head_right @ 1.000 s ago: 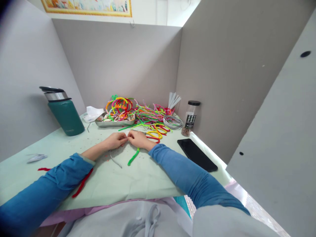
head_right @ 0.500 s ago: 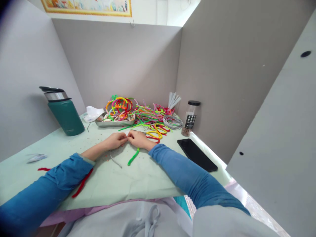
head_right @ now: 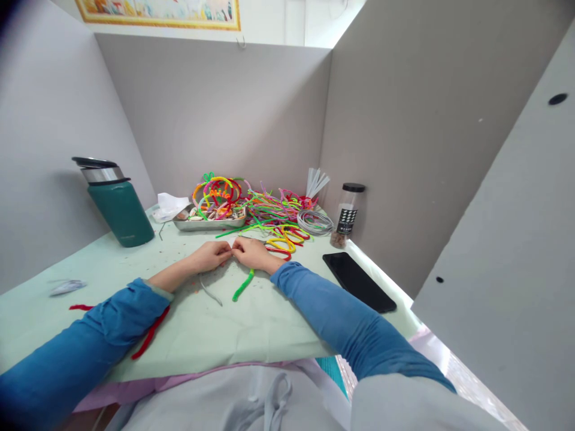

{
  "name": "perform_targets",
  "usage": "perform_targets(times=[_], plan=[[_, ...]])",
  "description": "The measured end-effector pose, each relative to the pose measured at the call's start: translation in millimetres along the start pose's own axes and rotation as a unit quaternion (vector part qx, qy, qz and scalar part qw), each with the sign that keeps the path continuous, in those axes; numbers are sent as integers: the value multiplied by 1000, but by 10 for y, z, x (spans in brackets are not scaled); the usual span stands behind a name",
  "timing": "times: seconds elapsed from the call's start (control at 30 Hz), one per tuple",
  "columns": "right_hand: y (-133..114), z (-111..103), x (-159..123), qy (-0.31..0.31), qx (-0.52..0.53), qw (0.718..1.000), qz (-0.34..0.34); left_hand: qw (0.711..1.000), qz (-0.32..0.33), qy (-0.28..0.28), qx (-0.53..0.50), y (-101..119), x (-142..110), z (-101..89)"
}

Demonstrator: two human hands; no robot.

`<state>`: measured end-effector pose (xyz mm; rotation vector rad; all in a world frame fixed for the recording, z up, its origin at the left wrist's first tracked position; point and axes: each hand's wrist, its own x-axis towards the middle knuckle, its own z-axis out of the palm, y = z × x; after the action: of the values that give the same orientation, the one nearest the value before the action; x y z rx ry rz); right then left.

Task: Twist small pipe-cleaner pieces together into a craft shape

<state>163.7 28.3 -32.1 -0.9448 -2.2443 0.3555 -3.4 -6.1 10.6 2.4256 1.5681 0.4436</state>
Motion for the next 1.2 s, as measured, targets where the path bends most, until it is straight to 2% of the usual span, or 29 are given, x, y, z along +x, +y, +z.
perform_targets(times=[1.2], plan=[[-102, -69, -28, -3, 1, 1000, 10, 1000, 0, 1, -5, 4, -12, -10]])
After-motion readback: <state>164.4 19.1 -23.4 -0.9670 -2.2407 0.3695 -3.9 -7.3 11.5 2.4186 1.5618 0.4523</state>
